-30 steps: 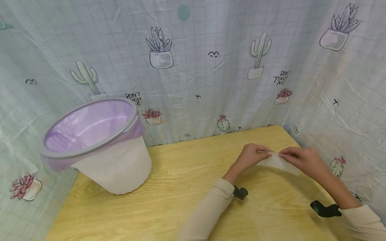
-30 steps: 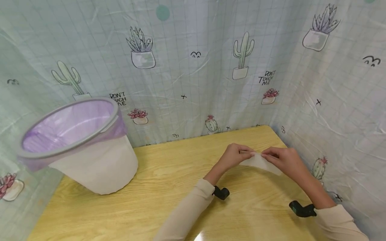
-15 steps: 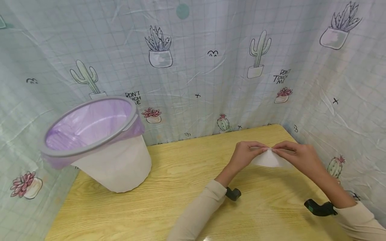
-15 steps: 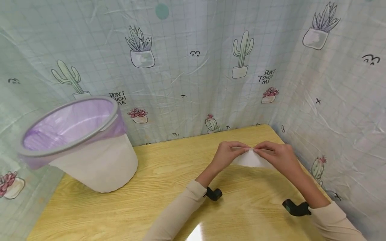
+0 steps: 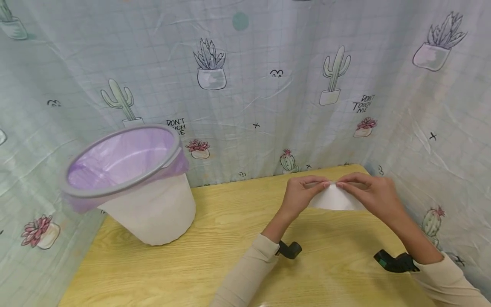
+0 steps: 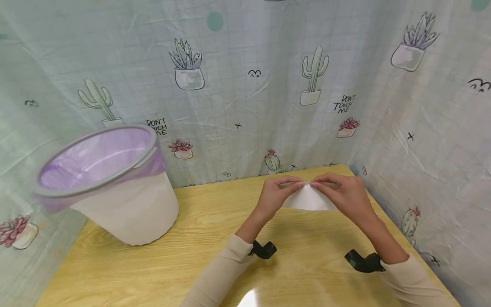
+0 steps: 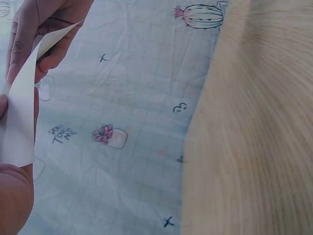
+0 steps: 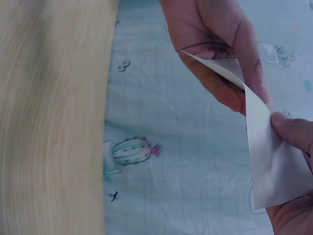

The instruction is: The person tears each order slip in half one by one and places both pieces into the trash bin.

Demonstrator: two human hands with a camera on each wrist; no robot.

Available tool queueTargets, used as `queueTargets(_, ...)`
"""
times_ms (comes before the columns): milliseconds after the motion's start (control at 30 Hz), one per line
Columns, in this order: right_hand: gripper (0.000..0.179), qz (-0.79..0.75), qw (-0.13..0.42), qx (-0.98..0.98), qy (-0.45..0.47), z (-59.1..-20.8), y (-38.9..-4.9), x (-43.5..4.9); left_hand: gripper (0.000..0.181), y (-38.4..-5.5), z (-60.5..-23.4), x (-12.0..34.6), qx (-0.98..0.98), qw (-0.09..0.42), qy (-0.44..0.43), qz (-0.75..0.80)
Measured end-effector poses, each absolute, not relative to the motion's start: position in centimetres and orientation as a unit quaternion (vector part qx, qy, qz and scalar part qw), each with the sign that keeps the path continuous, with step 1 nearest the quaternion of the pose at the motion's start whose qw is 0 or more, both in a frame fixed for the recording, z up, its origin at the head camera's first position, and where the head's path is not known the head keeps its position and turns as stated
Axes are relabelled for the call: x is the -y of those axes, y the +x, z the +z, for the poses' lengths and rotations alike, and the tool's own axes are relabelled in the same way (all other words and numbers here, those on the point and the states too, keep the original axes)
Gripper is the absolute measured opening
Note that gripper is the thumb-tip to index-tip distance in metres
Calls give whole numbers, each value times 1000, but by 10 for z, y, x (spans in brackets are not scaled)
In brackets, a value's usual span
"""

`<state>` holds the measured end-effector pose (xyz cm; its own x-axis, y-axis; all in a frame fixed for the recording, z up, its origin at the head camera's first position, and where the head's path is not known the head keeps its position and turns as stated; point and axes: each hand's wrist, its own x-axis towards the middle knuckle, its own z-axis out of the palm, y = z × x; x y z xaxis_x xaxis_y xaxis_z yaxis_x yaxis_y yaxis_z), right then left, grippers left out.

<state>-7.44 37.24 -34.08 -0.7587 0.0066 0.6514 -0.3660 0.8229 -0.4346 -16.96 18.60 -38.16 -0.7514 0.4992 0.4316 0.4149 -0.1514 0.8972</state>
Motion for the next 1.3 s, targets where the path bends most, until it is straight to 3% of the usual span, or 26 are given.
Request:
queueTargets(233, 10, 311, 331, 886, 97, -330, -77, -356, 19, -169, -370, -168, -624, 43, 346, 699)
queueTargets(500, 13, 342, 281, 889, 120, -313, -73, -345, 18, -169, -354, -146, -642, 28, 375, 669)
queueTargets(633, 20, 306, 273, 899, 155, -300, -73, -344, 19, -170, -343, -135, -651, 47, 385, 652)
queueTargets(833, 17, 253, 276, 910, 179, -277, -74, -344, 23, -175, -324, -113, -665, 77, 414, 616)
queueTargets(1300, 18, 198, 251, 921, 224, -225, -72, -335, 18, -176, -279, -67, -724, 19, 421, 545)
